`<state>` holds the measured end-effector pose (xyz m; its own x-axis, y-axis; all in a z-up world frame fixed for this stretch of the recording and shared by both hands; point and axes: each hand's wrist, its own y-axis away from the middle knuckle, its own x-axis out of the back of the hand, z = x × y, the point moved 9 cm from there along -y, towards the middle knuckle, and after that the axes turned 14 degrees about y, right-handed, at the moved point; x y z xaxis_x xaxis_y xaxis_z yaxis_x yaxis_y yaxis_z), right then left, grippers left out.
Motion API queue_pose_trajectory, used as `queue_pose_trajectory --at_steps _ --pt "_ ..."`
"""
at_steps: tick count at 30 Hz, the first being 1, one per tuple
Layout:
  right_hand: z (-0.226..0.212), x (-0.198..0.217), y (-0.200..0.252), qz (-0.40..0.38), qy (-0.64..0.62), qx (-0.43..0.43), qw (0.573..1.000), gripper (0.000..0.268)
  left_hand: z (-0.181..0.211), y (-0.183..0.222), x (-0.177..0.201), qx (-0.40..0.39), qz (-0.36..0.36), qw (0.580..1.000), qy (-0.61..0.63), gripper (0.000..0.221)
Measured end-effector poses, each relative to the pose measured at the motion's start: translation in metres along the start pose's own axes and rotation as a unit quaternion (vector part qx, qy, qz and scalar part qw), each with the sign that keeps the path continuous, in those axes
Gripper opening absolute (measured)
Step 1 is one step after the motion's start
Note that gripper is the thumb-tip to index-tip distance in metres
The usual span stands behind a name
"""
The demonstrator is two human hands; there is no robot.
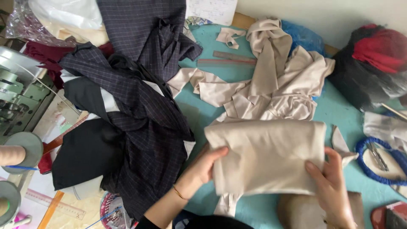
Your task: Ironing and arranging beige fabric on a workbench, including rinsing a tray at a sink
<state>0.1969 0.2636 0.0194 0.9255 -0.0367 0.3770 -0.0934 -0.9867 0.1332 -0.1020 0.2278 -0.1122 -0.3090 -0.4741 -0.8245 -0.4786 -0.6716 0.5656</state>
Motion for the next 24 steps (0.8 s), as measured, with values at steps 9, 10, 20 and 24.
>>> queue_pose_trajectory --at_steps 9,10,20,24 --pt "-0.125 -0.176 -0.209 -0.095 -0.095 0.144 0.98 0.051 0.266 0.04 -0.09 -0.254 0.123 0.95 -0.133 0.066" --pt "-0.156 -0.203 -0.239 -0.114 -0.09 0.199 0.969 0.043 0.306 0.06 -0.125 -0.338 0.094 0.922 -0.164 0.072" --pt "-0.097 -0.325 -0.266 -0.191 -0.077 0.323 0.923 0.033 0.62 0.017 0.08 -0.702 0.348 0.52 -0.34 0.068" --pt "-0.029 -0.246 -0.195 -0.174 0.219 0.274 0.92 0.033 0.536 0.029 0.015 -0.687 0.339 0.478 -0.43 0.072"
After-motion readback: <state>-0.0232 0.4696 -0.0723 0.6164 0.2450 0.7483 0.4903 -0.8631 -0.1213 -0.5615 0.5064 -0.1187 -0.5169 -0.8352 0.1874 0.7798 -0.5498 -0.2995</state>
